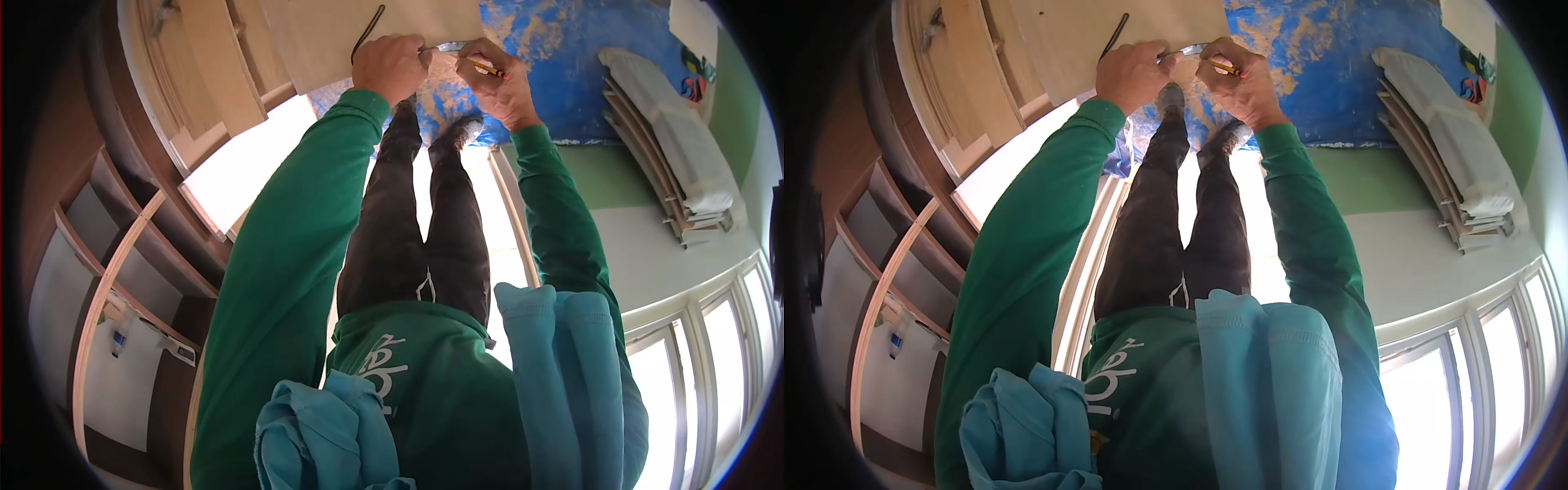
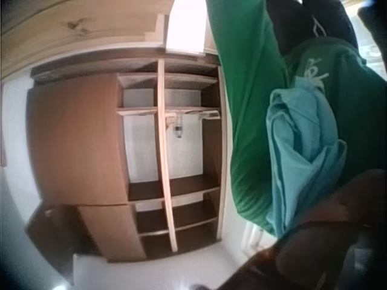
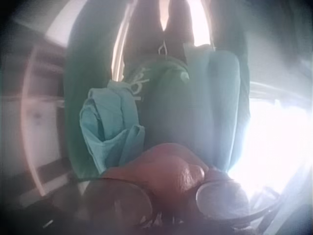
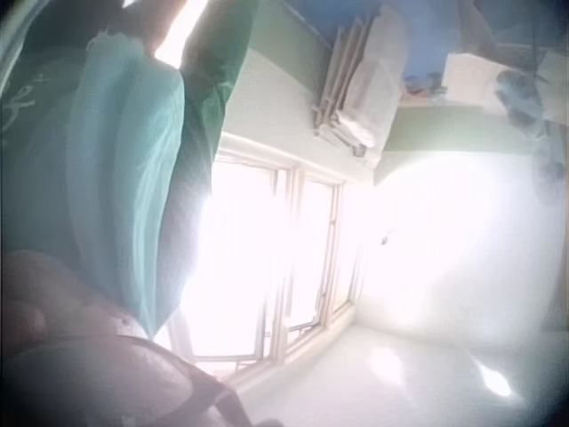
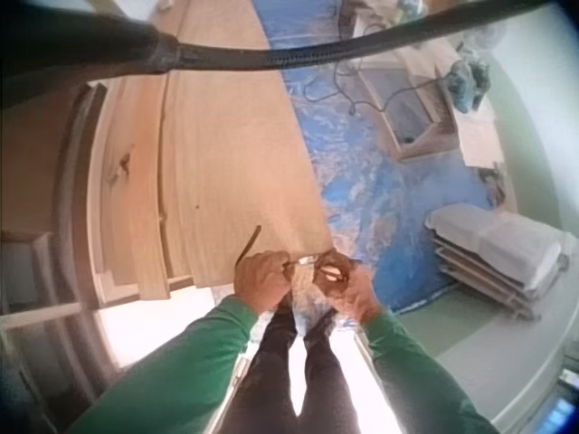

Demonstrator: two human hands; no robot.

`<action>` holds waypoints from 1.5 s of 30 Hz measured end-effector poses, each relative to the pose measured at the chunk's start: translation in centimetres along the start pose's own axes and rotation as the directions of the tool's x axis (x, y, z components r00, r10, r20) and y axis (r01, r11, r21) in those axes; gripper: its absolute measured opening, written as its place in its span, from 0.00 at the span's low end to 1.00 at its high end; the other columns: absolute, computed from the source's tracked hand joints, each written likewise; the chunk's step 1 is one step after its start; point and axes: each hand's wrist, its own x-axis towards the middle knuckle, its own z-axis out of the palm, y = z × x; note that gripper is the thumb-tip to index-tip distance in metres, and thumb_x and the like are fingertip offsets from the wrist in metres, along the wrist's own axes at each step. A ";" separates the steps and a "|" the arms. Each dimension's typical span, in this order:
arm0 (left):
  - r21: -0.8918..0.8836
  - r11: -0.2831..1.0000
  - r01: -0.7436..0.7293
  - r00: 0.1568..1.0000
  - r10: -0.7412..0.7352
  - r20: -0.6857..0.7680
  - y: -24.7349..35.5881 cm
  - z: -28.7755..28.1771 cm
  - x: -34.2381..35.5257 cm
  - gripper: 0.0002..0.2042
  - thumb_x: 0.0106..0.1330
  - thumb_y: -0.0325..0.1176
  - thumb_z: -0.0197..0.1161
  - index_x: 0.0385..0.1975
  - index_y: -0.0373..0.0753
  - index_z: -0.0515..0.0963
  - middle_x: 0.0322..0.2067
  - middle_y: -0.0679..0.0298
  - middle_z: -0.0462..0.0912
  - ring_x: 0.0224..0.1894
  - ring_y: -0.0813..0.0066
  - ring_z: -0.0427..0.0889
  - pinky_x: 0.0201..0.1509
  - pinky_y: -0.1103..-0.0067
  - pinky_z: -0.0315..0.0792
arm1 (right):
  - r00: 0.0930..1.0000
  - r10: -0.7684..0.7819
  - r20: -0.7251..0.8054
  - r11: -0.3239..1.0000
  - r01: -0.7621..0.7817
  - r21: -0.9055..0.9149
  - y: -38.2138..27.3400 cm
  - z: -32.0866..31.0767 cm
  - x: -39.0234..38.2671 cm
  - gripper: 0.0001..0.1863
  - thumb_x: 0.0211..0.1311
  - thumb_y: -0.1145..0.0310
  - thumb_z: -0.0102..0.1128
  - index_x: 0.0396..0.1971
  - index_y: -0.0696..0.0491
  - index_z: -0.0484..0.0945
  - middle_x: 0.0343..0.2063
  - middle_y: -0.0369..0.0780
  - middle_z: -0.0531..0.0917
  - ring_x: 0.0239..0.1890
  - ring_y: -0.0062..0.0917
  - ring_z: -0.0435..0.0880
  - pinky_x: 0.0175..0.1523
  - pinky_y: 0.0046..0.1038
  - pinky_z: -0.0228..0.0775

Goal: The person measures a wooden panel with a tape measure and pencil, then positions and aligns the panel on a curved wooden structure. They use a cordless drill to fasten the panel in place, with another person briefly assisting by holding the panel steady.

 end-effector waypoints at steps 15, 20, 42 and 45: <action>0.026 1.000 0.017 1.000 -0.017 0.015 -0.3 -0.3 -0.4 0.15 0.70 0.48 0.66 0.37 0.43 0.88 0.31 0.56 0.89 0.37 0.52 0.89 0.43 0.59 0.81 | 0.998 -0.063 -0.014 0.998 0.062 -0.026 0.7 0.9 0.5 0.08 0.62 0.67 0.70 0.35 0.54 0.80 0.29 0.41 0.87 0.30 0.24 0.84 0.36 0.29 0.77; 0.016 1.000 0.017 1.000 -0.018 0.015 -0.2 -0.2 -0.3 0.15 0.70 0.49 0.66 0.37 0.43 0.88 0.31 0.56 0.89 0.37 0.52 0.89 0.43 0.59 0.81 | 0.999 -0.052 0.000 0.997 0.052 -0.055 1.1 0.7 0.6 0.06 0.64 0.71 0.69 0.37 0.54 0.81 0.31 0.37 0.88 0.33 0.18 0.82 0.39 0.25 0.76; 0.020 1.000 0.012 1.000 -0.013 0.022 0.1 0.2 0.0 0.15 0.70 0.49 0.65 0.38 0.44 0.88 0.32 0.56 0.90 0.38 0.52 0.89 0.44 0.59 0.81 | 0.998 -0.060 -0.008 0.991 0.059 -0.118 1.0 0.2 0.7 0.06 0.65 0.70 0.69 0.37 0.54 0.81 0.28 0.37 0.87 0.30 0.17 0.81 0.36 0.25 0.75; 0.019 1.000 0.016 0.999 -0.016 0.031 0.2 0.2 0.1 0.15 0.70 0.49 0.65 0.38 0.44 0.88 0.32 0.55 0.90 0.38 0.52 0.89 0.44 0.59 0.81 | 0.998 -0.067 -0.013 0.992 0.065 -0.111 1.1 0.2 0.7 0.06 0.64 0.69 0.69 0.37 0.54 0.81 0.28 0.37 0.87 0.30 0.17 0.81 0.35 0.25 0.76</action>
